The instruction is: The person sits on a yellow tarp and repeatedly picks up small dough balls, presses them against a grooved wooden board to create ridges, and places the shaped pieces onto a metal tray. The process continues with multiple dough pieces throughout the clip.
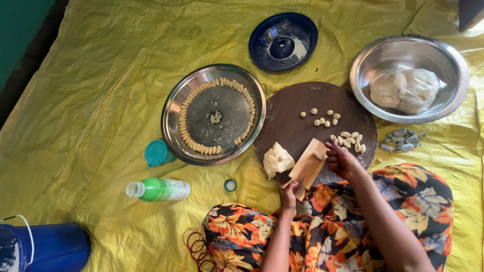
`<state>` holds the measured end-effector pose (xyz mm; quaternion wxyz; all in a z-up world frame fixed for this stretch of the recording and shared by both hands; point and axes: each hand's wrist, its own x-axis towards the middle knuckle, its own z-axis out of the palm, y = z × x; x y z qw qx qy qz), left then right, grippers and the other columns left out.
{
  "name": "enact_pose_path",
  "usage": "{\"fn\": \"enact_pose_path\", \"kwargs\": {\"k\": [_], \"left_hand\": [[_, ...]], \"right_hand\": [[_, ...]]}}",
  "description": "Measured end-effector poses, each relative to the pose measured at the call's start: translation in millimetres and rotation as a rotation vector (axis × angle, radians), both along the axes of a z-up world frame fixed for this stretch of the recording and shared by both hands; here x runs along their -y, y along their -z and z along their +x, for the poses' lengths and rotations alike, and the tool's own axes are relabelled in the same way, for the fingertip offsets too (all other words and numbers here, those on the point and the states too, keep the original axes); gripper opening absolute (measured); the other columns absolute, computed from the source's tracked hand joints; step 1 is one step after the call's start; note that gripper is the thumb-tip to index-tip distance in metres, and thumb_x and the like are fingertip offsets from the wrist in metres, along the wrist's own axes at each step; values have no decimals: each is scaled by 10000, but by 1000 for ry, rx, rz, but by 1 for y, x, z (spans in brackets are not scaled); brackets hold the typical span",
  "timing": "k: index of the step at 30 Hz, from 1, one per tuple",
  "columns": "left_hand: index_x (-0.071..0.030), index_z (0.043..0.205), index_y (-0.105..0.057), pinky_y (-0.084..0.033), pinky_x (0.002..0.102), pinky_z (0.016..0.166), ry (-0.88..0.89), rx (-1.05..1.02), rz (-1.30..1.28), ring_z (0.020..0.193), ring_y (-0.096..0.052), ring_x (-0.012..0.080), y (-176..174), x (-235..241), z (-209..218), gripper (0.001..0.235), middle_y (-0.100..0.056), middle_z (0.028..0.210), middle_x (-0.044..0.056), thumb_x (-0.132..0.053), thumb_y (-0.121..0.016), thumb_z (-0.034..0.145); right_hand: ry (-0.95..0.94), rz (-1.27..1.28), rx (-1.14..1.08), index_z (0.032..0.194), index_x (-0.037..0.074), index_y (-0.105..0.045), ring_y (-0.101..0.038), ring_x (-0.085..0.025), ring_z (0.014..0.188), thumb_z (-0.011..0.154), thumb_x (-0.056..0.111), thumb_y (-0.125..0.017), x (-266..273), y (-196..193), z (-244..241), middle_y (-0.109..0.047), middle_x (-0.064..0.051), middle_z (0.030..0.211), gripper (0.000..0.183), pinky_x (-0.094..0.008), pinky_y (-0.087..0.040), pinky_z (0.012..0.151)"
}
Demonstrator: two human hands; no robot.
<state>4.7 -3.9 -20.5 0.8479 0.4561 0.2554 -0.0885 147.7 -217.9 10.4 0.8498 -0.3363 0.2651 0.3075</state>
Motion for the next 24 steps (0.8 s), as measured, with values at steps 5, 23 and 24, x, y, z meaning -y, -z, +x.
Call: {"fn": "enact_pose_path", "kwargs": {"k": [5, 23, 24], "left_hand": [[30, 1049, -642, -460, 325, 374, 8, 14, -40, 466, -663, 241, -1, -1, 0, 270, -741, 741, 186, -198, -560, 929], [43, 1113, -607, -457, 335, 377, 1, 17, -63, 475, -660, 245, -8, 0, 1, 289, -733, 746, 185, -175, -553, 931], [47, 1113, -610, -457, 335, 379, 3, 26, -57, 476, -659, 244, -8, -1, 1, 291, -732, 748, 186, -177, -555, 936]], "right_hand": [[-52, 697, 54, 1237, 70, -628, -401, -28, 631, 931, 532, -615, 8, -15, -9, -483, 63, 776, 554, -141, -344, 460], [-418, -1289, 507, 956, 84, -801, -649, -121, 662, 827, 363, -824, -24, -19, -3, -715, 1, 776, 308, -321, -541, 615], [-446, -1379, 617, 992, 137, -826, -705, -117, 705, 805, 372, -813, -28, -22, -3, -736, 31, 811, 301, -334, -568, 651]]}}
